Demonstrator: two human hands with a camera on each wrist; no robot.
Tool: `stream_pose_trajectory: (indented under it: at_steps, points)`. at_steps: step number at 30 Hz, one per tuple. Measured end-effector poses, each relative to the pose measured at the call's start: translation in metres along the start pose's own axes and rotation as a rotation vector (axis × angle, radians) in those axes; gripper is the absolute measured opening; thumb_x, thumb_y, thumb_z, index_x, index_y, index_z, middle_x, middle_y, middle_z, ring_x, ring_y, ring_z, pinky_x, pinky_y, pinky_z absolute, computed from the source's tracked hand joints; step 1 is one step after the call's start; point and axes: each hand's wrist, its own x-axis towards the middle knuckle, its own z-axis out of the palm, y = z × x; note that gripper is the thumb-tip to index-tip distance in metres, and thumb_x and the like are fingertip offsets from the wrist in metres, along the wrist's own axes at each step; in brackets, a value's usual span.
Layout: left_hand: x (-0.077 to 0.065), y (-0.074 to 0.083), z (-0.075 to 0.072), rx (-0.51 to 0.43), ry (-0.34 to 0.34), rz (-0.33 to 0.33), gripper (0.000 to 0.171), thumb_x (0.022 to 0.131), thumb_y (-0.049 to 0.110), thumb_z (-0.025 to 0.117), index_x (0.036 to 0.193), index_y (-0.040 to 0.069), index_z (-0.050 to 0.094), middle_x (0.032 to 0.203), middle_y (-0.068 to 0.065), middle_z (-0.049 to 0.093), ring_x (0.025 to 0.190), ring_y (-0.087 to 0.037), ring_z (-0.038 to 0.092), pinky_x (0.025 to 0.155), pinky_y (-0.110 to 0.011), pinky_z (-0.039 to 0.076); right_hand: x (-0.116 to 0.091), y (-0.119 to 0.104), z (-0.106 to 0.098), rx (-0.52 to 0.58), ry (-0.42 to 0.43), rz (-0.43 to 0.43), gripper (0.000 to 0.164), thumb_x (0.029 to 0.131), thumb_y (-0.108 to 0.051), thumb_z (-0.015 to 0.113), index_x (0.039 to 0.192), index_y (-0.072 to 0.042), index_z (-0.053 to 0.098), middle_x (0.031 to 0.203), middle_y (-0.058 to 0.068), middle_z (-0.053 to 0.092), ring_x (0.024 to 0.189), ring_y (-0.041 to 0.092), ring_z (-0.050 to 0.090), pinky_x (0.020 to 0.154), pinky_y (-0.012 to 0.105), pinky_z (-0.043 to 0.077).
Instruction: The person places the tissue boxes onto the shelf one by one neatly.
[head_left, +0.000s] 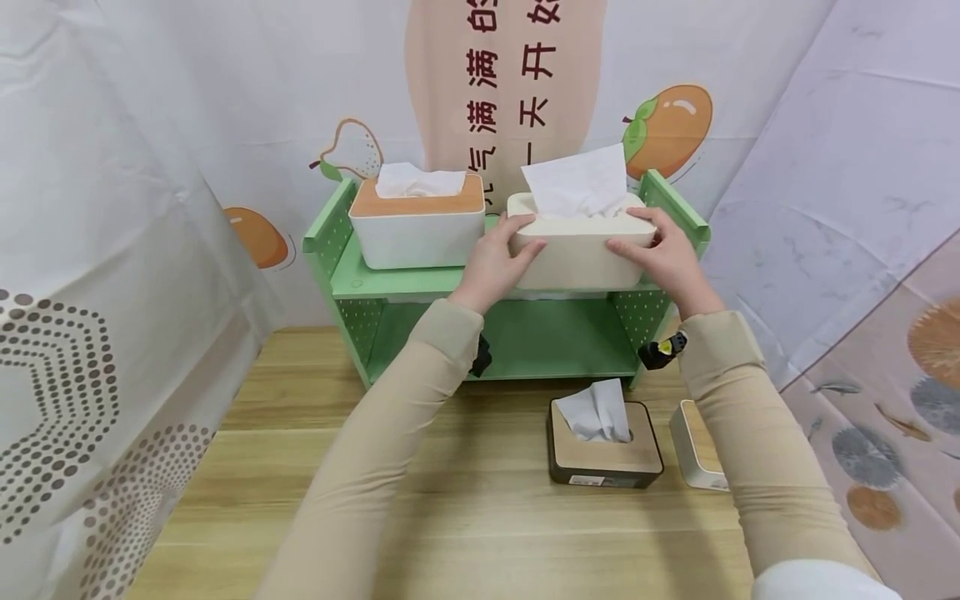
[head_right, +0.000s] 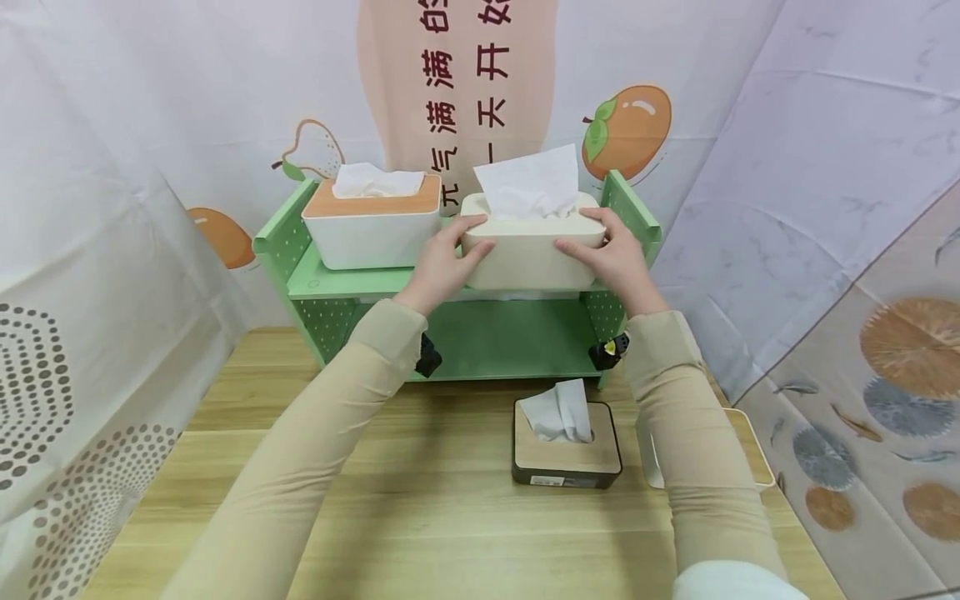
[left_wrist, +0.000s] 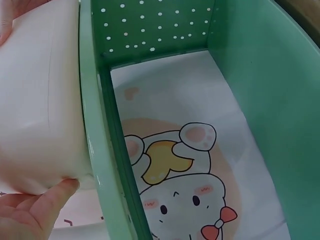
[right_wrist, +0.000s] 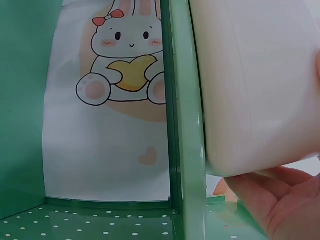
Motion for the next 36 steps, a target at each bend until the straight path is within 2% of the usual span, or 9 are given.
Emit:
stream_pose_trajectory:
  at_steps: [17,27,36]
  points:
    - [0.025,-0.005,0.009,-0.036,0.006,-0.079,0.045,0.096,0.033,0.056,0.138,0.020,0.049,0.151,-0.006,0.037,0.145,-0.022,0.020,0.116,-0.037,0.023,0.029,0.006,-0.002,-0.030,0.006,-0.008,0.074,0.084,-0.046,0.068,0.145,-0.020,0.035,0.141,0.020,0.041,0.115,0.024,0.045,0.087,0.030,0.041]
    - [0.034,-0.006,0.010,-0.040,0.009,-0.101,0.045,0.096,0.032,0.055,0.138,0.018,0.048,0.152,-0.009,0.034,0.145,-0.023,0.021,0.116,-0.035,0.023,0.038,0.003,-0.002,-0.037,-0.035,0.017,0.078,0.085,-0.047,0.066,0.148,-0.021,0.029,0.147,0.020,0.035,0.126,0.028,0.040,0.101,0.043,0.036]
    - [0.037,-0.002,0.010,-0.055,0.006,-0.123,0.046,0.096,0.031,0.054,0.139,0.016,0.047,0.153,-0.009,0.032,0.145,-0.023,0.018,0.117,-0.035,0.021,0.041,0.001,-0.002,-0.036,-0.052,0.024,0.079,0.086,-0.046,0.064,0.150,-0.020,0.025,0.151,0.019,0.030,0.131,0.031,0.036,0.106,0.049,0.033]
